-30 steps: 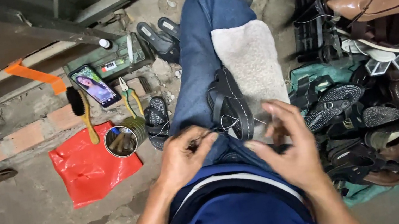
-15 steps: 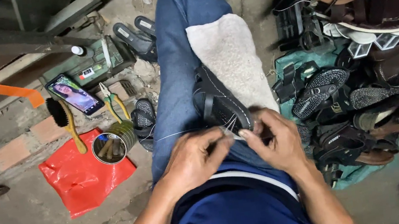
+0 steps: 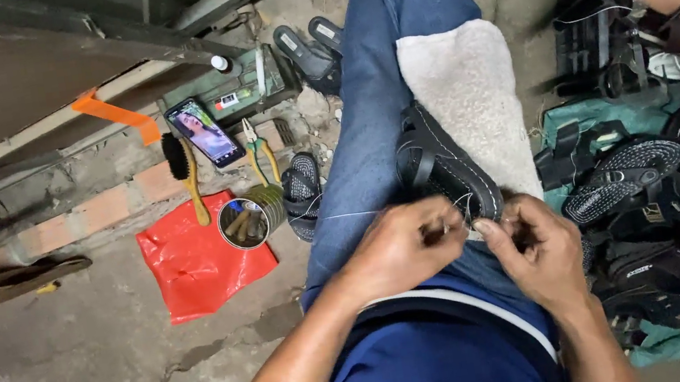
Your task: Hand-sewing the sole of a black sandal to repair it in a workshop environment.
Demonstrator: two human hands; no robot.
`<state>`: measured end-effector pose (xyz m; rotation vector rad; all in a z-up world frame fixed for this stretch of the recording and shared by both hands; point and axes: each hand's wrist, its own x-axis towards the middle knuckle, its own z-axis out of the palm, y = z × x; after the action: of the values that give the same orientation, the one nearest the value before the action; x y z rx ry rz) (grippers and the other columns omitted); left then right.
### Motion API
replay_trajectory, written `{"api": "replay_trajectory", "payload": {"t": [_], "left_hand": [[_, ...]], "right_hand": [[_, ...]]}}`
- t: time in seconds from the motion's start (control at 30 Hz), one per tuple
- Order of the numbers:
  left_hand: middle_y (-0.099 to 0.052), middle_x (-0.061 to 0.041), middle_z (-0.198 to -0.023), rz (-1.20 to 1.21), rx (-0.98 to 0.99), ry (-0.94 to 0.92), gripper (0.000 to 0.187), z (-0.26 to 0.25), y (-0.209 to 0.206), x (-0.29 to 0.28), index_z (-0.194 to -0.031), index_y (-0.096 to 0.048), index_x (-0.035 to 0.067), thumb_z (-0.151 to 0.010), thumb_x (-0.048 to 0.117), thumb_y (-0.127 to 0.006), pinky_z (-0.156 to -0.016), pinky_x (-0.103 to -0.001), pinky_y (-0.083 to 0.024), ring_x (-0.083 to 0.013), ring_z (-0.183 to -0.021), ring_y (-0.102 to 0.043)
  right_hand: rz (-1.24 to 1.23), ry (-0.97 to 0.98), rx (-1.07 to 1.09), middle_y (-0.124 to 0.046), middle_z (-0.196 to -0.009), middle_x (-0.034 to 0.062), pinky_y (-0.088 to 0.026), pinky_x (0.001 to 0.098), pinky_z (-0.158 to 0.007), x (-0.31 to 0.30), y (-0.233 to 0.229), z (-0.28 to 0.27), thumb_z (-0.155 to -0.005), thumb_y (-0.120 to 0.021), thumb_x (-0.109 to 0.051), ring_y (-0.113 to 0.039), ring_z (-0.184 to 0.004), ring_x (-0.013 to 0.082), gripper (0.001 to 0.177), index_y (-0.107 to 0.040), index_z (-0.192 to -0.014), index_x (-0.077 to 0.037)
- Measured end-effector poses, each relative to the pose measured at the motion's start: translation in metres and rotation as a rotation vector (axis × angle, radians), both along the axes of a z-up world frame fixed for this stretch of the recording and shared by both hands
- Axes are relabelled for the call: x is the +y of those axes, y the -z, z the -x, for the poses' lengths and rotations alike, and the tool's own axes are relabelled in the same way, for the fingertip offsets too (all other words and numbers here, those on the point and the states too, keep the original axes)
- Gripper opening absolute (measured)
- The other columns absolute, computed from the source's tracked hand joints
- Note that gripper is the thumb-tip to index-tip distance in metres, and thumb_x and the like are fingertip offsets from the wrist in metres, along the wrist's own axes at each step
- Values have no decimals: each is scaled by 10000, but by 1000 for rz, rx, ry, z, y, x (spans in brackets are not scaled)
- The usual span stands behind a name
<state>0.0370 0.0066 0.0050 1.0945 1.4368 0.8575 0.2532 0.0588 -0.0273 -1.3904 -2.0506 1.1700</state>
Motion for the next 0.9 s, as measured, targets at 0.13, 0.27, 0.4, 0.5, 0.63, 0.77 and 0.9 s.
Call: {"api": "replay_trajectory", "payload": {"t": [0.13,0.27,0.4,0.5,0.63,0.77,0.9], "left_hand": [[-640,-135,-637,30,-173,207,75,42,-28,-27,-884,-639,87,-820,104,-675,-583,-428,-515,-278,-625,-647],[-773,-193,-778,354,293,40,107,91,-4,-86,-914,-758,100,-878,194,-721,-700,-500,-568,-445,-803,-742],[-783,-193,-816,525,474,-390,211,147,77,-180,-911,-800,88,-960,270,-706,-782,-431,-566,-317,-838,-757],[-754,-67,-700,748,700,-363,377,180,160,-277,-804,-754,175,-982,493,-657,-760,-437,-549,-316,-803,-752],[-810,-33,-846,1020,940,-129,296,177,185,-301,-1029,-790,345,-913,569,-634,-800,-473,-602,-331,-917,-779],[-767,-175,-935,575,935,-325,270,121,117,-192,-1161,-726,159,-949,310,-652,-812,-525,-584,-402,-929,-740],[-724,-43,-919,-170,699,-392,29,54,32,-74,-944,-770,153,-924,149,-750,-778,-384,-588,-301,-909,-729]], "right_hand": [[23,14,1,-571,-573,93,-408,362,-426,5,-1,-2,-850,-847,-238,-569,-475,284,239,-662,-787,-100],[76,23,-1,-589,-578,118,-418,360,-438,5,-1,-3,-843,-846,-231,-569,-470,291,255,-656,-787,-70],[87,22,-3,-606,-578,125,-427,365,-445,7,-1,2,-826,-861,-241,-572,-472,293,263,-667,-783,-68],[56,-8,-25,-617,-589,128,-445,382,-462,9,5,-1,-815,-865,-265,-599,-500,321,268,-673,-780,-82],[46,-4,-39,-606,-582,159,-429,402,-446,13,-2,1,-825,-845,-273,-579,-480,353,308,-631,-750,-64],[55,1,-38,-604,-562,129,-424,373,-429,15,-8,-2,-823,-849,-286,-571,-455,317,327,-611,-720,-87],[73,19,-19,-600,-548,120,-398,360,-409,13,-8,-1,-829,-840,-269,-533,-414,282,340,-582,-694,-95]]}}
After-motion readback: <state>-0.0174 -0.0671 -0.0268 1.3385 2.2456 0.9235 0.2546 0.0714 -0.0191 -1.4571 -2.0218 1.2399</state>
